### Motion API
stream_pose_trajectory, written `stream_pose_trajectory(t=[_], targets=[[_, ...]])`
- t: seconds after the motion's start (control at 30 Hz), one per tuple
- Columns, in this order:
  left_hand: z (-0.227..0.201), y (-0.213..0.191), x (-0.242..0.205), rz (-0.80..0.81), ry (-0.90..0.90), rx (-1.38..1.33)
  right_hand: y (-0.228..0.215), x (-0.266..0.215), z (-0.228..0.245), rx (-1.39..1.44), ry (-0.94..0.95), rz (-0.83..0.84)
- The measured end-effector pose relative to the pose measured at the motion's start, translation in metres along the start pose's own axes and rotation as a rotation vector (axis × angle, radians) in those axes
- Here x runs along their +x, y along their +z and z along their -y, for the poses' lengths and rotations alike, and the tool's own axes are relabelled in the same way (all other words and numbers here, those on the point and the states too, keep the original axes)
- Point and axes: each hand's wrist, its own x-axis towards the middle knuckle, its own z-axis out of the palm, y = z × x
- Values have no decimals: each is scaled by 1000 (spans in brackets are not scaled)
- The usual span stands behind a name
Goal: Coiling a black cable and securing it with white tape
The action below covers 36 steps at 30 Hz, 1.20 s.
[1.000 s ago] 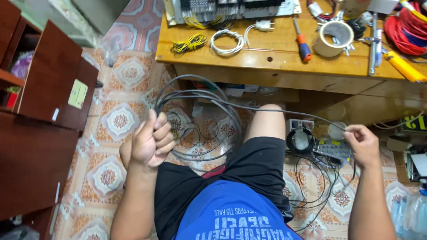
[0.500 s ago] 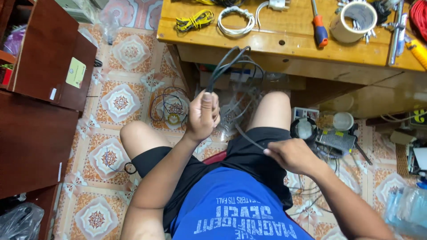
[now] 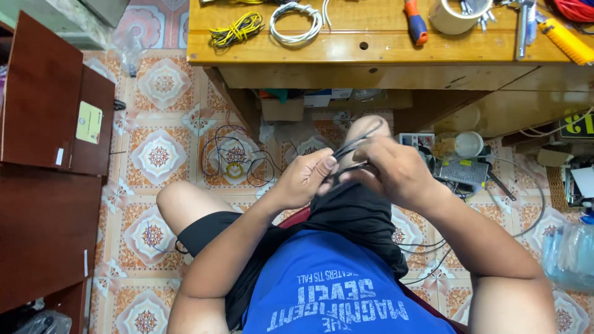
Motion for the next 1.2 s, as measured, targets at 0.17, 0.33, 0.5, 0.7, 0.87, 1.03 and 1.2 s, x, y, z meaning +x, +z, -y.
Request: stream_pose_trajectory(t=[0.17, 0.33, 0.5, 0.7, 0.87, 1.03, 1.2], targets=[[10, -11, 8, 207, -61, -280, -44, 36, 11, 30, 36, 113], [-8, -31, 3, 95, -199, -758, -53, 25, -32, 201, 375, 425], [12, -27, 19, 60, -69, -1072, -10, -2, -54, 833, 355, 13], [4, -18, 5, 190, 79, -967, -4, -7, -40, 681, 516, -110], [8, -22, -3, 281, 41, -905, 7, -24, -47, 472, 589, -39], [45, -8, -13, 331, -124, -1100, 8, -20, -42, 527, 553, -89], [26, 6, -23, 152, -121, -1202, -5, -22, -61, 675, 411, 168]])
